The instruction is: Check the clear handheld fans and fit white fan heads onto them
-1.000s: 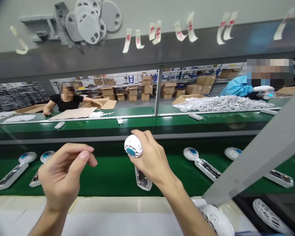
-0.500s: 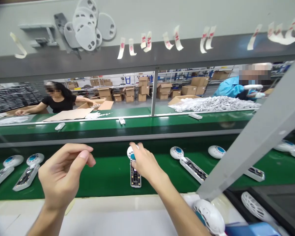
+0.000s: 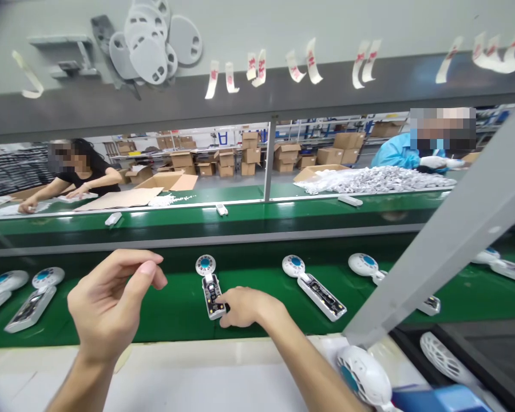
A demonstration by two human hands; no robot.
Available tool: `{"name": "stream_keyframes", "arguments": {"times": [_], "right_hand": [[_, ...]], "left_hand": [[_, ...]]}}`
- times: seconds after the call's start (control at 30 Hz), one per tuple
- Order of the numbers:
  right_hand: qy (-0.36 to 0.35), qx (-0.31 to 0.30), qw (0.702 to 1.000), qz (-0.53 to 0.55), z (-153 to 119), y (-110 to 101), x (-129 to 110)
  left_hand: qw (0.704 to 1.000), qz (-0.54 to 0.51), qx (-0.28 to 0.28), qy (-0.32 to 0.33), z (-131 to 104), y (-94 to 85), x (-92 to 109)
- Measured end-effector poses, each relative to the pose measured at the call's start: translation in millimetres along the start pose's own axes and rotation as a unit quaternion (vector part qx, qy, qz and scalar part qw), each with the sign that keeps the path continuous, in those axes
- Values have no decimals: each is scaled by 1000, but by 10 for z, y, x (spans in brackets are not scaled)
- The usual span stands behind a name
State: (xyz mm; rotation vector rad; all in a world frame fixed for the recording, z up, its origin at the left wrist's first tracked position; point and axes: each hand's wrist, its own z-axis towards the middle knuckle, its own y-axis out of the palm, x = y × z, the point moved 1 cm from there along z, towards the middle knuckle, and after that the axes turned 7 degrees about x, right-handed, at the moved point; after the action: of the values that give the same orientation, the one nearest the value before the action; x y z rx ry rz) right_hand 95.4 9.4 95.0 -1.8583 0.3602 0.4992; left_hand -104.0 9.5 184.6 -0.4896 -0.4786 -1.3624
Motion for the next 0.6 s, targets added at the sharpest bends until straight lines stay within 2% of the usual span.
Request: {"name": "stream_keyframes", "arguments": {"times": [0.07,0.1,0.2,0.3,0.43,0.6], "right_hand": [[11,9,1000,-5,-42,-90,68],[27,33,999,-20,-64,-147,116],[124,103,983,-91,-120,-315,293],[223,144,955,-133,-141,-418,447],[291,148,936,-129,-113,-439,582],[325,138,930,-106,-63,-402,750]], "left_hand": [[1000,0,-7,6,8,-14,-9],[1000,3,-14,11,12,-24,-15],[999,16,-41,22,26,-58,-34],[998,23,-50,28,38,-84,-49],[998,17,-46,33,37,-92,-60],[999,20,-38,32,25,-87,-72]]}}
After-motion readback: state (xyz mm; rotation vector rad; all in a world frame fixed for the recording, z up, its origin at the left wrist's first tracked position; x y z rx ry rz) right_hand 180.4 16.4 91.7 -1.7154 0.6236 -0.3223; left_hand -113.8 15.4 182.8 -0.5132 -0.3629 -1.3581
